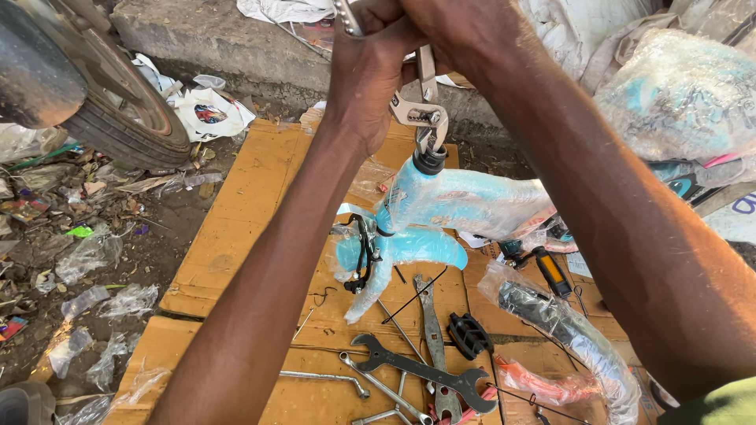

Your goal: The person attaches a metal bracket to the head tube of a light blue bicycle frame using a zip tie. They then use a wrench to tighten a bolt on the bracket and a large adjustable wrench to tighten the headset nut on the frame.

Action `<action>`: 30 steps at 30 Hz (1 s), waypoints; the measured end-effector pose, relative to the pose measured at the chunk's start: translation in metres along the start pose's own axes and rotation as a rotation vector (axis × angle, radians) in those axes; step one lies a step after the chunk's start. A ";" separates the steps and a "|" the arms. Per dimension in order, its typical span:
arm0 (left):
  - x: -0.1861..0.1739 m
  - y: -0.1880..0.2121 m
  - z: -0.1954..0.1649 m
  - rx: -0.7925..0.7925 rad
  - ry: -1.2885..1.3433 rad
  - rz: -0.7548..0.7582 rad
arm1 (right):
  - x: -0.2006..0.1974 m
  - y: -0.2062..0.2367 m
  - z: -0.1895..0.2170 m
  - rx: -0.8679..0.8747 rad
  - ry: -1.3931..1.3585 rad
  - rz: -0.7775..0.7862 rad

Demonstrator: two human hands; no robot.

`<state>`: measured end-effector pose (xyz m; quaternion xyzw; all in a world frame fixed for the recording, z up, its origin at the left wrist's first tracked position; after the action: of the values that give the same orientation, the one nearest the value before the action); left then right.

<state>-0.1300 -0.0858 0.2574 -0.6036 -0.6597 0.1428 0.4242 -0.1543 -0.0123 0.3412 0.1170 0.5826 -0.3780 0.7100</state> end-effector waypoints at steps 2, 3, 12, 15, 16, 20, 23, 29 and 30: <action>0.002 -0.001 0.005 0.002 -0.024 0.000 | 0.000 -0.001 -0.004 0.003 0.006 -0.005; 0.002 0.000 0.009 -0.006 -0.031 -0.009 | -0.001 -0.001 -0.005 0.001 0.006 -0.008; -0.015 0.008 0.047 0.088 -0.004 -0.131 | 0.014 0.007 0.040 -0.448 -0.042 -0.297; -0.021 0.010 0.055 0.059 -0.025 -0.129 | 0.024 0.018 0.051 -0.503 0.055 -0.575; -0.022 0.011 0.057 0.050 -0.034 -0.125 | 0.026 0.023 0.054 -0.520 0.091 -0.666; -0.028 0.016 0.062 0.026 -0.043 -0.164 | 0.031 0.031 0.065 -0.494 0.127 -0.811; -0.031 0.024 0.066 0.024 -0.050 -0.194 | 0.035 0.030 0.073 -0.414 0.186 -0.862; -0.044 0.044 0.077 0.039 -0.056 -0.273 | 0.045 0.041 0.080 -0.532 0.152 -0.931; -0.047 0.047 0.077 0.041 -0.059 -0.284 | 0.047 0.043 0.081 -0.527 0.126 -0.918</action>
<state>-0.1590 -0.0934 0.1597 -0.4910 -0.7476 0.1126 0.4329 -0.0642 -0.0506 0.3102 -0.3098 0.6908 -0.4826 0.4404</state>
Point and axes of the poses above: each hand's wrist, its own y-axis away from the middle knuckle, its own x-axis out of the palm, z = x × y, the point moved 4 cm from there along -y, towards the middle knuckle, and after that the axes turned 1 degree about z, right-handed, at the moved point
